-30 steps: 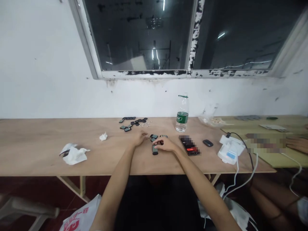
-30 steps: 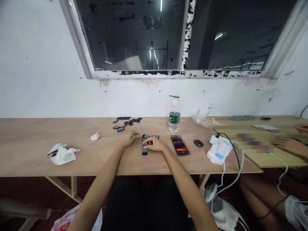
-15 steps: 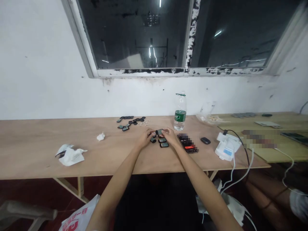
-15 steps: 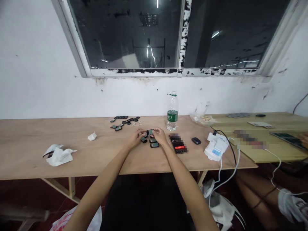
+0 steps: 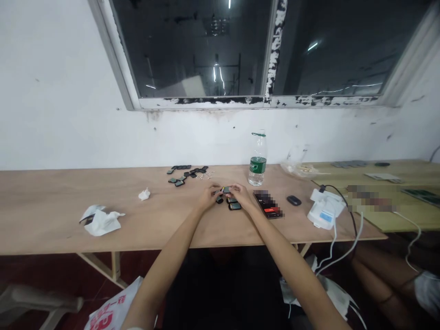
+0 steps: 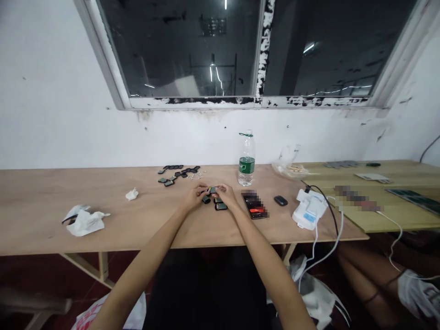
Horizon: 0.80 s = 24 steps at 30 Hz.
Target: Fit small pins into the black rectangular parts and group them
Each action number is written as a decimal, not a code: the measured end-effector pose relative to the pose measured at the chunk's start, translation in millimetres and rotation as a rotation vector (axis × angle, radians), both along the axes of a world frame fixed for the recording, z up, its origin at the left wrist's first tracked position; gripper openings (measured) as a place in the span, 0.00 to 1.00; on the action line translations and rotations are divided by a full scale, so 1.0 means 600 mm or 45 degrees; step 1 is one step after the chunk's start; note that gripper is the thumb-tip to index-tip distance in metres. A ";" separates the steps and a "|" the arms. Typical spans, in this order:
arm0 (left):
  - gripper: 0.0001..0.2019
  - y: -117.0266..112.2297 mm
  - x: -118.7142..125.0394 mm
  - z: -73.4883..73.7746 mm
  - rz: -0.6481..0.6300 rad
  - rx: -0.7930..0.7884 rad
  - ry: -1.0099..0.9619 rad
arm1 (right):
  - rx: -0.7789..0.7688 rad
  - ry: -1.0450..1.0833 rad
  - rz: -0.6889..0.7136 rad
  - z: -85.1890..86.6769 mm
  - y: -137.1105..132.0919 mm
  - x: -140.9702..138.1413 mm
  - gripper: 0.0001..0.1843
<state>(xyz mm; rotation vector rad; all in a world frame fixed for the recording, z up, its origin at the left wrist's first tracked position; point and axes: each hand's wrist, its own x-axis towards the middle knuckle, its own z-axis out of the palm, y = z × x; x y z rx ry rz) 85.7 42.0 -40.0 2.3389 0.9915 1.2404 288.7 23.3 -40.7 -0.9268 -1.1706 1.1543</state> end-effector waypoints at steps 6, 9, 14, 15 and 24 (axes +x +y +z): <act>0.13 -0.001 0.002 0.005 -0.031 0.028 -0.006 | 0.027 -0.031 -0.003 0.002 -0.002 -0.004 0.11; 0.12 0.000 0.001 0.007 -0.097 0.046 0.024 | 0.027 -0.070 -0.005 0.002 -0.002 -0.003 0.12; 0.11 0.001 -0.004 0.008 -0.087 0.050 0.045 | 0.009 -0.082 0.001 0.001 -0.004 -0.002 0.12; 0.11 0.001 -0.004 0.009 -0.088 0.054 0.051 | 0.002 -0.071 -0.002 0.001 -0.004 -0.003 0.11; 0.07 0.002 -0.008 0.008 -0.053 -0.004 0.022 | 0.023 -0.044 0.020 0.000 -0.005 -0.003 0.13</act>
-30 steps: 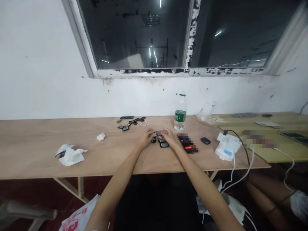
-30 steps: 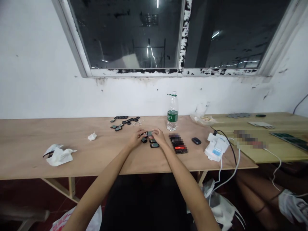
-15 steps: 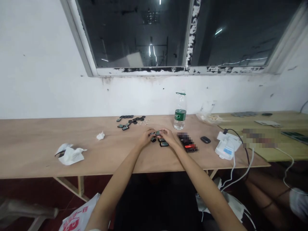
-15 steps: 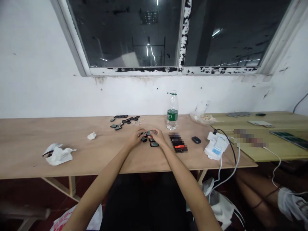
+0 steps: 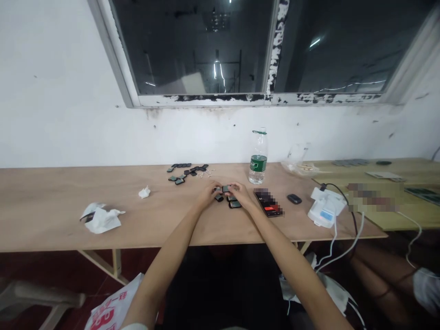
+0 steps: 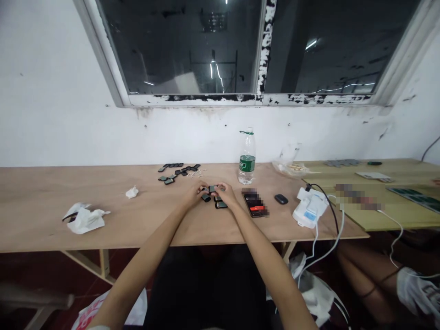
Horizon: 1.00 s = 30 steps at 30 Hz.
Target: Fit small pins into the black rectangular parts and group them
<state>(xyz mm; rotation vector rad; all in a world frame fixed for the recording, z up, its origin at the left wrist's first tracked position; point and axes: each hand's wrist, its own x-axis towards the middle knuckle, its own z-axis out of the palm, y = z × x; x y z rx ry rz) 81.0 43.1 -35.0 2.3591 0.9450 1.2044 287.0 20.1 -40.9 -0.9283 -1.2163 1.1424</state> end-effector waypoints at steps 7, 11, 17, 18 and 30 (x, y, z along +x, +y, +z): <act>0.11 0.010 0.014 -0.016 0.101 -0.045 -0.224 | -0.041 0.085 -0.009 0.002 -0.001 0.001 0.11; 0.14 0.011 0.015 -0.016 0.167 -0.064 -0.273 | -0.032 0.078 -0.007 0.002 -0.001 0.000 0.11; 0.14 0.007 0.018 -0.013 0.203 -0.144 -0.363 | -0.008 0.082 -0.007 -0.001 0.004 -0.001 0.13; 0.14 0.006 0.018 -0.013 0.203 -0.161 -0.387 | -0.006 0.091 -0.001 -0.001 0.004 -0.001 0.13; 0.14 -0.002 0.019 -0.007 0.237 -0.106 -0.405 | 0.019 0.038 0.001 -0.001 0.004 -0.001 0.17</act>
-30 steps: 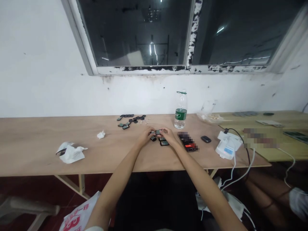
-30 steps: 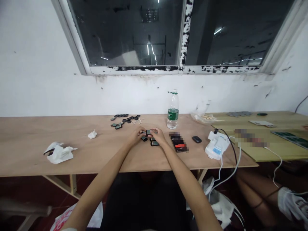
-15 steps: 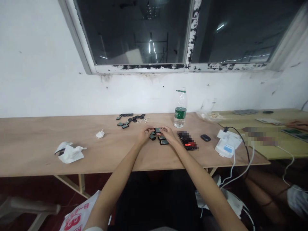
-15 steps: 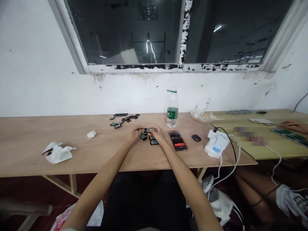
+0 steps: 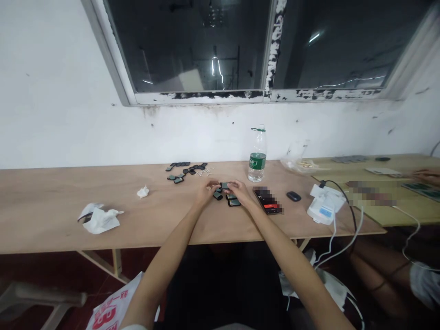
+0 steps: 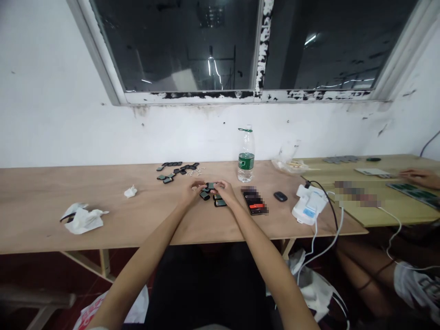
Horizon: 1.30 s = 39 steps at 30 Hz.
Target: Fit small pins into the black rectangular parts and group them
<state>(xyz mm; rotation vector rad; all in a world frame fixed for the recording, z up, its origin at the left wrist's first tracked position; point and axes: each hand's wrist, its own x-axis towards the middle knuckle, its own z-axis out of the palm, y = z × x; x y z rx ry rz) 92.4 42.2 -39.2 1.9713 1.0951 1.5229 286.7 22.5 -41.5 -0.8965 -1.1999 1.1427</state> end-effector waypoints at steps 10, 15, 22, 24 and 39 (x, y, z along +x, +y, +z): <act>0.20 0.000 0.004 0.000 -0.060 -0.074 -0.136 | -0.034 0.063 -0.012 0.002 -0.001 0.000 0.13; 0.24 0.001 0.003 0.002 -0.112 -0.144 -0.262 | -0.019 0.046 -0.019 0.002 -0.001 0.000 0.12; 0.30 0.005 0.000 0.002 -0.111 -0.277 -0.272 | -0.018 0.072 -0.014 0.002 -0.001 0.000 0.13; 0.31 0.009 -0.001 0.000 -0.139 -0.313 -0.287 | -0.020 0.066 -0.005 0.003 -0.002 0.000 0.13; 0.17 0.008 -0.003 -0.003 -0.131 -0.045 0.213 | 0.047 -0.033 -0.010 0.004 -0.005 0.007 0.14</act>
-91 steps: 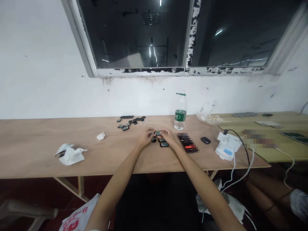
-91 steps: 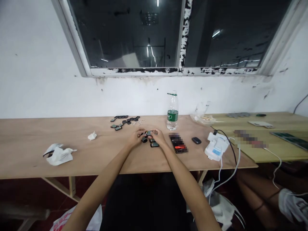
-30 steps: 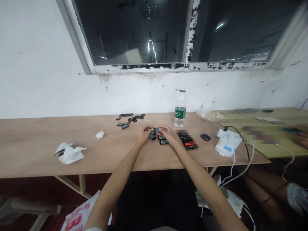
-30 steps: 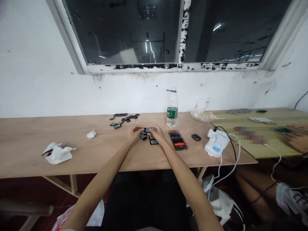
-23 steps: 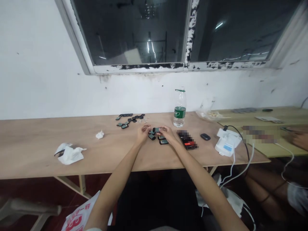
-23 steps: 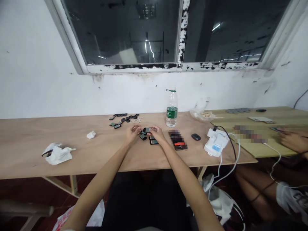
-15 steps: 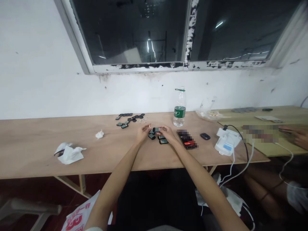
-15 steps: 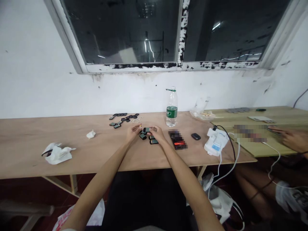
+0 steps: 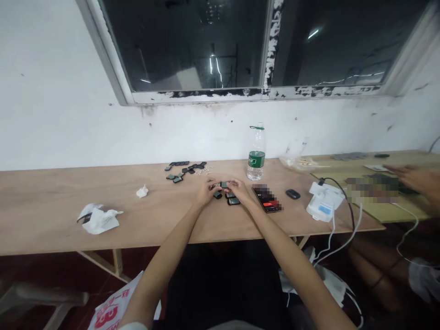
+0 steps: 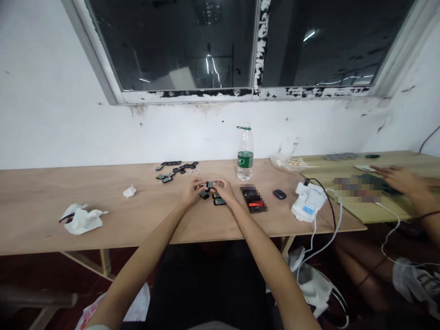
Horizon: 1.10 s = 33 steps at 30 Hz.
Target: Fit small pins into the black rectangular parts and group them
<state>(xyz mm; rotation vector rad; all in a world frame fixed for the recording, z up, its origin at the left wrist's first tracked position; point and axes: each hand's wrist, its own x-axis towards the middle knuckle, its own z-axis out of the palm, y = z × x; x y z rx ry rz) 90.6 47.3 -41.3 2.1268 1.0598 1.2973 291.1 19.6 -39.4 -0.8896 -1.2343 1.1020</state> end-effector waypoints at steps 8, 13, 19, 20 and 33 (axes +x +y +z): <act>0.24 0.015 0.007 -0.019 -0.148 -0.189 -0.254 | -0.017 0.023 0.059 0.008 -0.005 -0.003 0.12; 0.37 0.030 0.001 -0.031 -0.231 -0.510 -0.428 | -0.009 -0.030 0.089 0.014 -0.014 -0.003 0.12; 0.29 0.028 -0.013 -0.019 -0.321 -0.434 -0.196 | 0.015 -0.147 0.105 0.008 -0.014 -0.003 0.12; 0.28 0.024 -0.014 -0.015 -0.333 -0.350 -0.124 | 0.020 -0.186 0.083 0.007 -0.013 -0.003 0.12; 0.19 -0.030 -0.059 0.029 -0.236 -0.013 0.466 | 0.336 -0.738 -0.186 0.002 -0.001 0.012 0.11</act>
